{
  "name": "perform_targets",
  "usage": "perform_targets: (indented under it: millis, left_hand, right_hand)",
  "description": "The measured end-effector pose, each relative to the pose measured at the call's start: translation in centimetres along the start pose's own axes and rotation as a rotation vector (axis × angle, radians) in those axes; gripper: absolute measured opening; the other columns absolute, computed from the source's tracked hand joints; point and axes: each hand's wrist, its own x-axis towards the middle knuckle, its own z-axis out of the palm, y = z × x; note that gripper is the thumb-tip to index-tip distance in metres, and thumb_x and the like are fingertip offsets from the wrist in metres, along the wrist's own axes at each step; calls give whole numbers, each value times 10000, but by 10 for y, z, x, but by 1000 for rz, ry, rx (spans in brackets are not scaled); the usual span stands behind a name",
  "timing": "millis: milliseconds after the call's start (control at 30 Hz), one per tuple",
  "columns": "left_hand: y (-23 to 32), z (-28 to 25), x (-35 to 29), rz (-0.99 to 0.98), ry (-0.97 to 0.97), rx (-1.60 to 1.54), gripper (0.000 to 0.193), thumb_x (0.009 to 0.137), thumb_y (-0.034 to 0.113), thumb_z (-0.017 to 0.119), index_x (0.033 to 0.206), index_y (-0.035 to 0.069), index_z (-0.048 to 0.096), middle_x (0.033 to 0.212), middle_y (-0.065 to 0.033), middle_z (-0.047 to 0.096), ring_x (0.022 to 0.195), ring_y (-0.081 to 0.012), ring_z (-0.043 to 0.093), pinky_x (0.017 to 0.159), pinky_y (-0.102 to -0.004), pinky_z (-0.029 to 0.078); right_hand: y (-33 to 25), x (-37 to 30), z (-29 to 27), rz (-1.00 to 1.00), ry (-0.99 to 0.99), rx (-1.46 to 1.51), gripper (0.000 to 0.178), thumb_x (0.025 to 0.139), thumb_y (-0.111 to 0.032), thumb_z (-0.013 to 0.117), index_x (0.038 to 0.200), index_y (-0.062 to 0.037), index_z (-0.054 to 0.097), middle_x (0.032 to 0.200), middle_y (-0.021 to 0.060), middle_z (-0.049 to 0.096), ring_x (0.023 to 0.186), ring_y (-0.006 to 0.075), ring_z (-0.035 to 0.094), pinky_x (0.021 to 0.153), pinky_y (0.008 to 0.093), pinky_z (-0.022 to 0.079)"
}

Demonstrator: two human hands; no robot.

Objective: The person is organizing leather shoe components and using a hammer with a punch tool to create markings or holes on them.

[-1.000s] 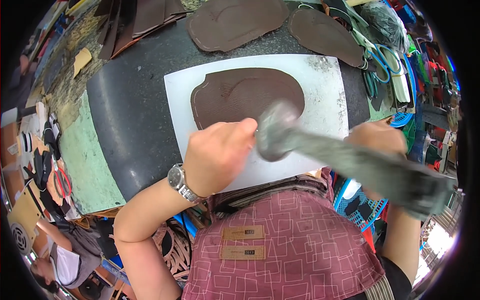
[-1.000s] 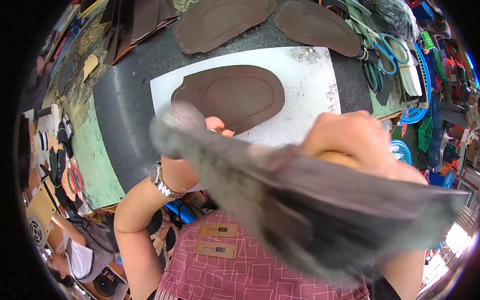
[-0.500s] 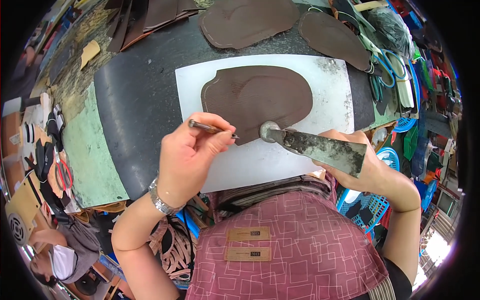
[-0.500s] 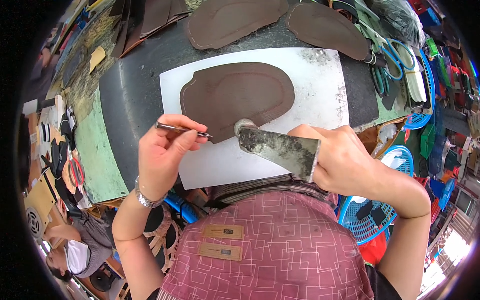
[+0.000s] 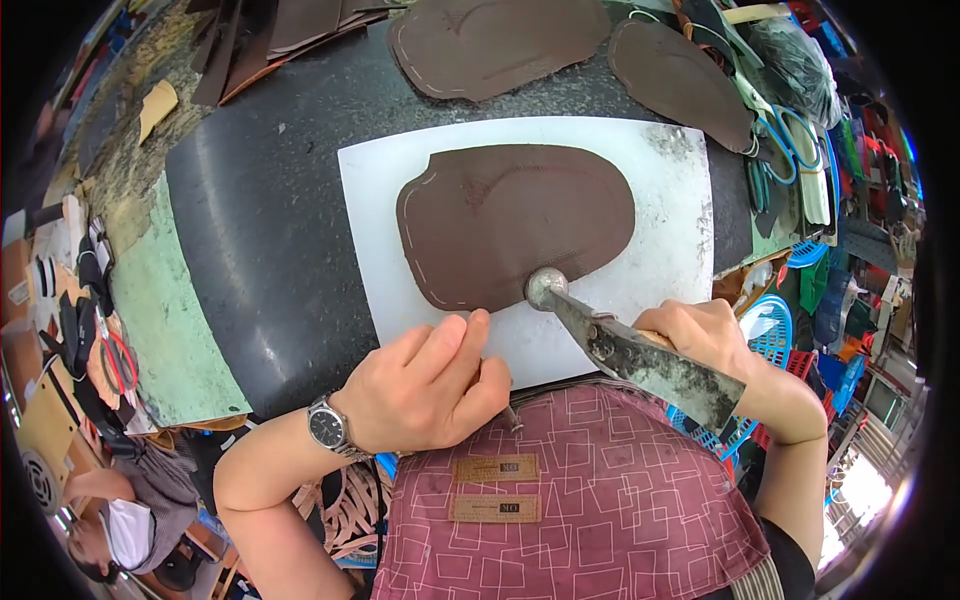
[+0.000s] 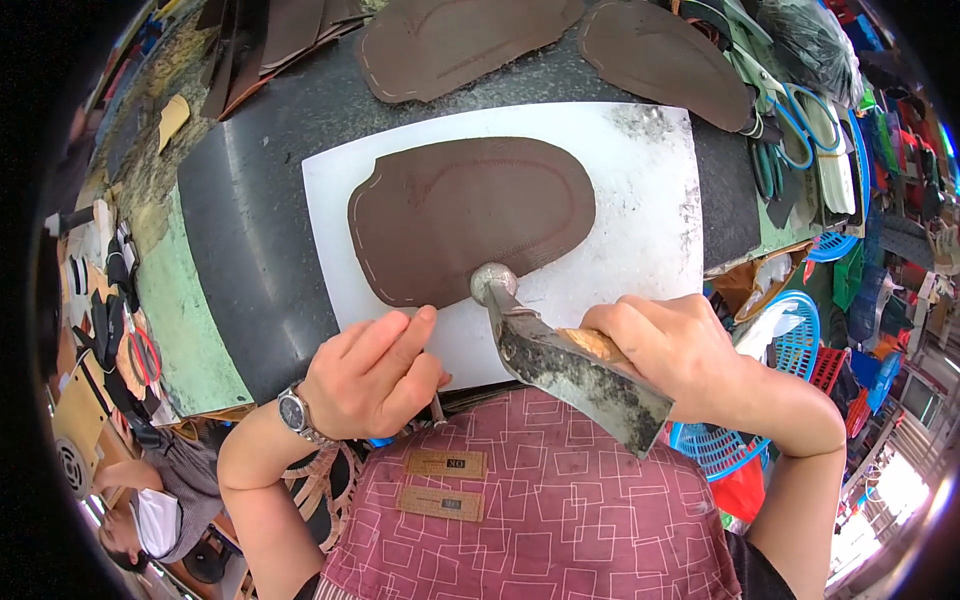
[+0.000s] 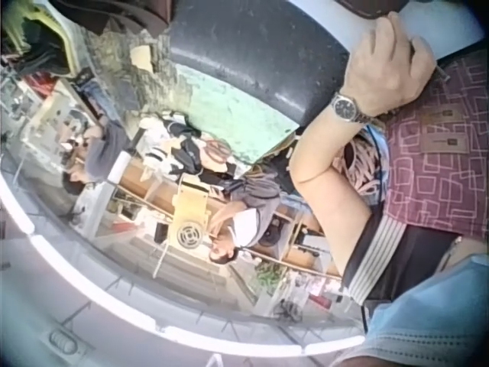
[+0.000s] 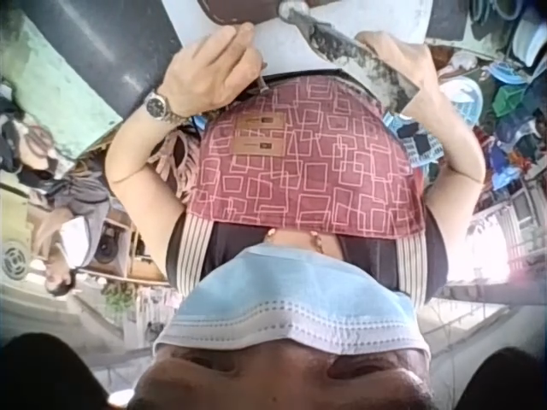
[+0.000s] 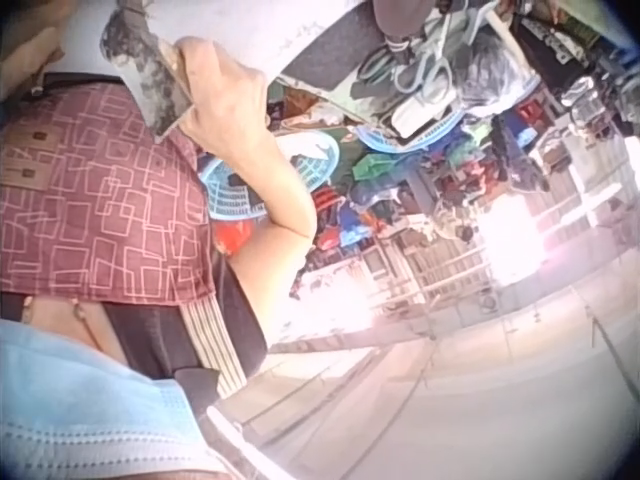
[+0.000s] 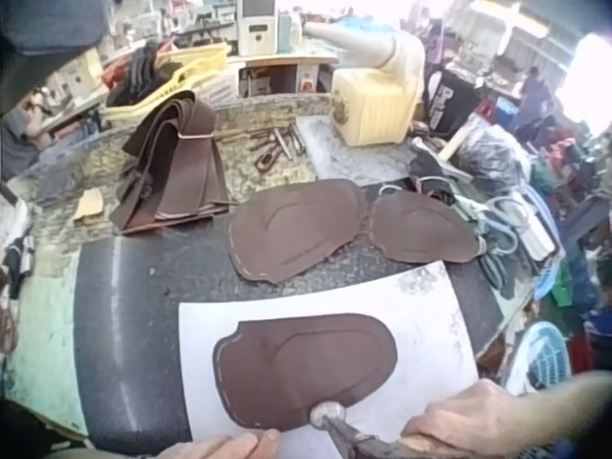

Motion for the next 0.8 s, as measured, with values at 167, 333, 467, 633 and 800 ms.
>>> perform_targets:
  millis: [167, 333, 467, 633, 800]
  left_hand:
    - [-1, -9, -1, -63, -88, -77, 216, 743, 197, 650, 784, 41, 507, 953, -182, 619, 789, -230, 569, 573, -278, 491]
    - [-8, -15, -4, -447, 161, -440, 221, 666, -1, 653, 874, 32, 585, 820, -112, 641, 668, -209, 623, 544, -248, 498]
    - [-5, -12, 7, -881, 249, -830, 156, 776, 56, 665, 914, 37, 596, 770, -91, 643, 648, -176, 647, 570, -245, 512]
    - [-4, -1, 10, -920, 199, -704, 92, 806, 96, 645, 832, 49, 570, 672, -69, 626, 596, -140, 631, 520, -220, 463]
    - [-4, -6, 15, -856, 78, -636, 63, 840, 53, 597, 873, 4, 575, 743, -65, 647, 636, -94, 611, 573, -204, 471]
  right_hand:
    - [-2, 4, -4, 4, -27, 15, 239, 763, -137, 617, 952, -42, 504, 660, 88, 526, 540, 271, 560, 474, 369, 447]
    - [-1, 5, -6, 11, -35, 20, 248, 761, -134, 622, 960, -43, 506, 665, 87, 528, 546, 270, 563, 478, 364, 450]
    - [-4, 4, -6, 35, -38, 2, 244, 761, -131, 621, 960, -44, 510, 667, 88, 531, 555, 272, 569, 480, 362, 452]
    - [-6, 5, -2, 16, 3, -24, 251, 744, -123, 631, 953, -47, 514, 654, 89, 535, 544, 282, 566, 474, 361, 449]
    - [-12, 4, -8, -14, 8, -102, 274, 732, -119, 644, 961, -45, 513, 660, 94, 549, 526, 285, 565, 467, 355, 453]
